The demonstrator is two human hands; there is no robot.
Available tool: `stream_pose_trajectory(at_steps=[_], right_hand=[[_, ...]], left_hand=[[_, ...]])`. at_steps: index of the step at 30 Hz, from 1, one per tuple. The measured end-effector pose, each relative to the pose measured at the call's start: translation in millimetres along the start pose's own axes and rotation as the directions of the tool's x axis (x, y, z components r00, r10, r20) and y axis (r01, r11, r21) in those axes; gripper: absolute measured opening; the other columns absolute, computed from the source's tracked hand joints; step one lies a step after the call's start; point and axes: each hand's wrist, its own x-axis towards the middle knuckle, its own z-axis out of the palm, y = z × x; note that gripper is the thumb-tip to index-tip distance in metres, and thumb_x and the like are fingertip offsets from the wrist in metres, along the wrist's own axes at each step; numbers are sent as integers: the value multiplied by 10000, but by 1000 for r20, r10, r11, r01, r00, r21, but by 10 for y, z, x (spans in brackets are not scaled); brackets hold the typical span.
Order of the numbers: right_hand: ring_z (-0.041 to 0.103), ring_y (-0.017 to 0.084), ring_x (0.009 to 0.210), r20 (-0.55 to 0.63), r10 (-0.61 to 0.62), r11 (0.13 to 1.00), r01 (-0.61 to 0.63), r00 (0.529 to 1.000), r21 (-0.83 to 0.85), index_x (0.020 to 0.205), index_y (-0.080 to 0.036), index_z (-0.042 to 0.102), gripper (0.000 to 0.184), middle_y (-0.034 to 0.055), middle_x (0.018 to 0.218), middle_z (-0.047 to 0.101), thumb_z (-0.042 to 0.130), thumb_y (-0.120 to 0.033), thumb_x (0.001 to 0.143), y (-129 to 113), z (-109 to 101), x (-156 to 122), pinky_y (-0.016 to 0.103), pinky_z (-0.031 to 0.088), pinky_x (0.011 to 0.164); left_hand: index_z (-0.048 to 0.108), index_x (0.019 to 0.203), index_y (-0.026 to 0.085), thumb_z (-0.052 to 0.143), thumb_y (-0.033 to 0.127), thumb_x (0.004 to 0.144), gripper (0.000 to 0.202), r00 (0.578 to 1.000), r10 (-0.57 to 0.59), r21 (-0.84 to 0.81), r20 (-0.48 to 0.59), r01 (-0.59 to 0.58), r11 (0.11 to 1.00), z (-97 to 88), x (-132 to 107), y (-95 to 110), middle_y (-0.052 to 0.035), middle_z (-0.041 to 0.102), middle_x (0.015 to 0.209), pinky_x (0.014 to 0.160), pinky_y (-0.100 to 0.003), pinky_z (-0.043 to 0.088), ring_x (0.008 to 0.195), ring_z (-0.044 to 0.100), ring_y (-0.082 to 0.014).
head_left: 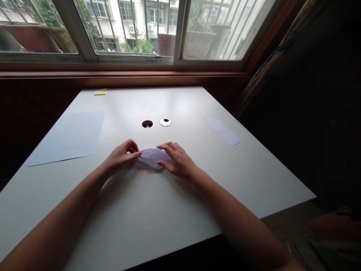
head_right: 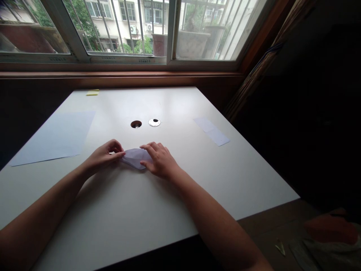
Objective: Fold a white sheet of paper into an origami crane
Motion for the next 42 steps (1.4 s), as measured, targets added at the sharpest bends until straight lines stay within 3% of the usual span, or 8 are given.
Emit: stream_pose_trajectory(at_steps=[4,14,19,23,30,37,42], right_hand=[[534,267,1067,13,5,1000,-5,1000,-4,1351,-277,519,507,88,1254,588,684,-374,881,9,0,1,453,472,940],[540,260,1043,5,8,1000,-8,1000,-28,1294,-248,600,390,94,1216,606,608,-391,931,80,41,5,443,488,947],[541,248,1047,8,38,999,-38,999,-30,1282,-235,604,348,90,1183,607,583,-334,949,92,36,4,415,489,946],[527,238,1067,23,59,997,-58,998,-41,1277,-230,602,336,88,1190,598,582,-309,951,100,43,-7,396,477,960],[529,220,1054,50,90,990,-84,995,-113,1257,-222,618,301,85,1156,605,536,-234,968,148,43,-20,352,459,958],[598,173,945,64,171,974,-159,983,-161,1122,-208,694,250,62,1044,634,488,-196,980,152,18,-39,271,459,795],[609,158,923,59,173,974,-161,983,-159,1078,-211,699,227,48,1021,651,496,-197,977,152,2,-37,251,439,765]], left_hand=[[667,964,237,687,487,800,299,1000,16,127,27,-19,992,-3,36,35,-21,687,848,665,-292,500,798,652,-210],[717,756,268,654,447,810,198,976,124,431,180,-191,882,-130,155,199,-20,692,786,589,-277,401,702,616,-212],[670,675,260,665,447,781,215,975,61,592,216,-180,786,-156,240,317,-21,675,765,563,-275,303,657,560,-202],[647,707,248,601,437,813,222,954,-39,665,297,-177,725,-154,255,429,-18,675,793,582,-277,298,674,559,-188],[634,717,253,568,450,817,231,922,-83,698,378,-226,679,-242,285,463,-15,684,814,577,-281,293,712,573,-194],[651,703,251,584,464,805,245,898,-103,684,428,-247,687,-320,319,382,-28,679,777,582,-289,299,680,575,-197],[655,730,256,565,441,820,225,874,-122,677,471,-269,686,-335,333,313,-27,678,789,586,-288,314,685,583,-196]])
